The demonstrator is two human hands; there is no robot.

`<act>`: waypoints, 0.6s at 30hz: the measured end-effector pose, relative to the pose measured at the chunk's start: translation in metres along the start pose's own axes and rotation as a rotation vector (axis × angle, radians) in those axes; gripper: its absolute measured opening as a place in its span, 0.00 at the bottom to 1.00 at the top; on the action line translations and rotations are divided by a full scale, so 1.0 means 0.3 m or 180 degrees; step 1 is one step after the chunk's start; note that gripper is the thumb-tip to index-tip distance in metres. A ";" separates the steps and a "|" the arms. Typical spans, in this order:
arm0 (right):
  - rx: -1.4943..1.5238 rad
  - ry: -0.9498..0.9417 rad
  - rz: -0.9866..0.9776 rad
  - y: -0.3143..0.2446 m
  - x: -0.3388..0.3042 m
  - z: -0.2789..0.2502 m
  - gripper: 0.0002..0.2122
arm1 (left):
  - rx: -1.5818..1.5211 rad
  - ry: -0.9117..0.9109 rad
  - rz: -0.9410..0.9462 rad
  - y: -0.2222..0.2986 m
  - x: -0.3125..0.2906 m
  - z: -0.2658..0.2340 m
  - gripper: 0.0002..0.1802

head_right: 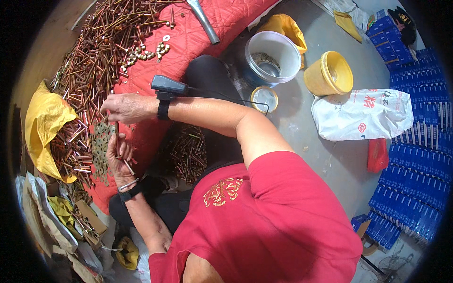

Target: Assembling small metal rods with washers and storing them in bins.

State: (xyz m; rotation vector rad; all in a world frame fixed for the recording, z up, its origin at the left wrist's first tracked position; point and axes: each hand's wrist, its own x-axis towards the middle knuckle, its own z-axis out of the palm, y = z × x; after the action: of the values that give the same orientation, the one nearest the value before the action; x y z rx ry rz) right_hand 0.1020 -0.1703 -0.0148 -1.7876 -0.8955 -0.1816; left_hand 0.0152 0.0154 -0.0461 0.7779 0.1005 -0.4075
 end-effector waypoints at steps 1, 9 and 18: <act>0.0161 0.0146 -0.0538 0.010 -0.002 0.014 0.12 | 0.0102 0.0016 -0.0002 -0.001 0.000 0.004 0.19; 0.0653 -0.0419 -0.0076 -0.016 0.018 0.003 0.15 | 0.0034 0.0172 -0.0139 -0.002 -0.022 0.038 0.17; 0.0521 -0.0697 0.0834 -0.071 0.046 -0.009 0.13 | -0.0103 -0.0006 -0.0004 0.006 -0.039 0.044 0.15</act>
State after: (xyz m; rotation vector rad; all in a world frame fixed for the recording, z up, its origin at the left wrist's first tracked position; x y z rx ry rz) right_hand 0.0986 -0.1629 0.0093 -1.7725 -0.7936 0.2535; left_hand 0.0044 0.0110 -0.0329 0.7456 0.1056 -0.4068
